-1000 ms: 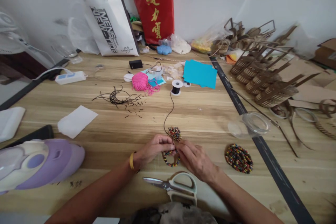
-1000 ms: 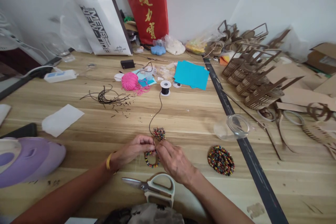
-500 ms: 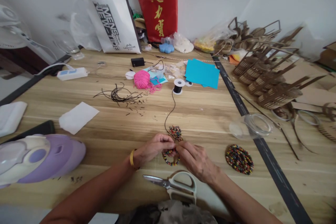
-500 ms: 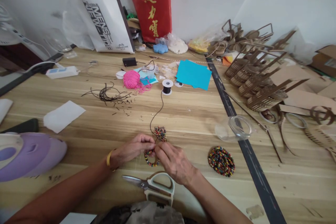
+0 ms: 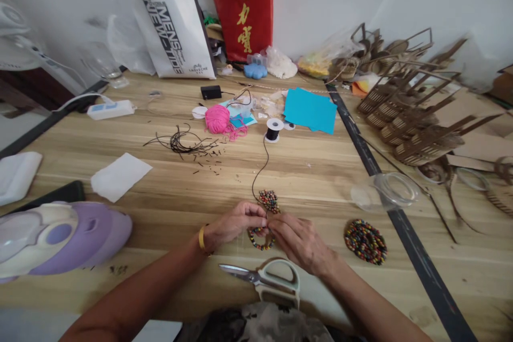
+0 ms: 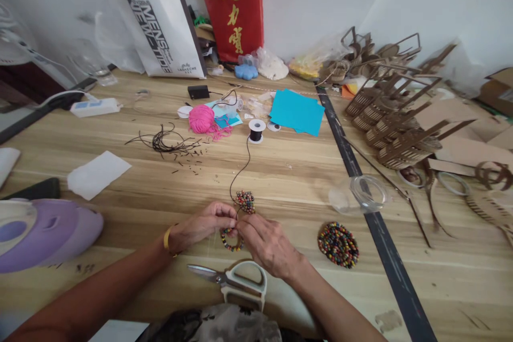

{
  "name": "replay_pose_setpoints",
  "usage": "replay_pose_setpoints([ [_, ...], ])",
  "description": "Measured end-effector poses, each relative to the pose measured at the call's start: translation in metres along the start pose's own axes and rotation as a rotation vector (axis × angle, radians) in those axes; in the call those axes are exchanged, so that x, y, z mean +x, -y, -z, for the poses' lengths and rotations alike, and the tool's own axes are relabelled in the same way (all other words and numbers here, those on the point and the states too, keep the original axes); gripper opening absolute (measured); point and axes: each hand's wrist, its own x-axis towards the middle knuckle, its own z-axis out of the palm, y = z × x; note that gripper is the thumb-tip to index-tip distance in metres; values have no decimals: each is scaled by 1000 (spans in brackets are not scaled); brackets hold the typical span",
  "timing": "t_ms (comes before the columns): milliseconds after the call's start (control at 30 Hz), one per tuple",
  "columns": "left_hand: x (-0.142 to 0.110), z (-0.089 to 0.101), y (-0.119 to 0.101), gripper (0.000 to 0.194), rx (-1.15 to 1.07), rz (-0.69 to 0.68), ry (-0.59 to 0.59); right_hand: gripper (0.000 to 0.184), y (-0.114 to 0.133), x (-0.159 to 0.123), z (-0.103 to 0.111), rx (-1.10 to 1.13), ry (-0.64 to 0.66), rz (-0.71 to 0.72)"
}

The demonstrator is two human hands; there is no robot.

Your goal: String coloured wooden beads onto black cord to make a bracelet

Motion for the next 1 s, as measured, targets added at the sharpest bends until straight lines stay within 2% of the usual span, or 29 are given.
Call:
replay_pose_setpoints([
  [100, 0, 1, -1, 27, 40, -29, -14, 18, 0, 1, 0, 62, -23, -30],
  [167, -1, 1, -2, 26, 76, -50, -20, 15, 0, 3, 0, 168, -55, -102],
  [300, -5, 0, -8, 28, 173, -86, -23, 12, -1, 4, -2, 446, -98, -348],
  [400, -6, -2, -10, 29, 251, -124, -43, 14, -3, 5, -3, 615, -63, -523],
  [467, -6, -2, -10, 29, 315, -154, -65, 18, -4, 5, -4, 711, -36, -586],
  [767, -8, -8, -6, 12, 847, -400, -210, 32, -8, 8, -4, 1014, -1, -715],
  [1000, -11, -12, -5, 11, 981, -497, -223, 35, -8, 10, -5, 1155, -32, -734],
])
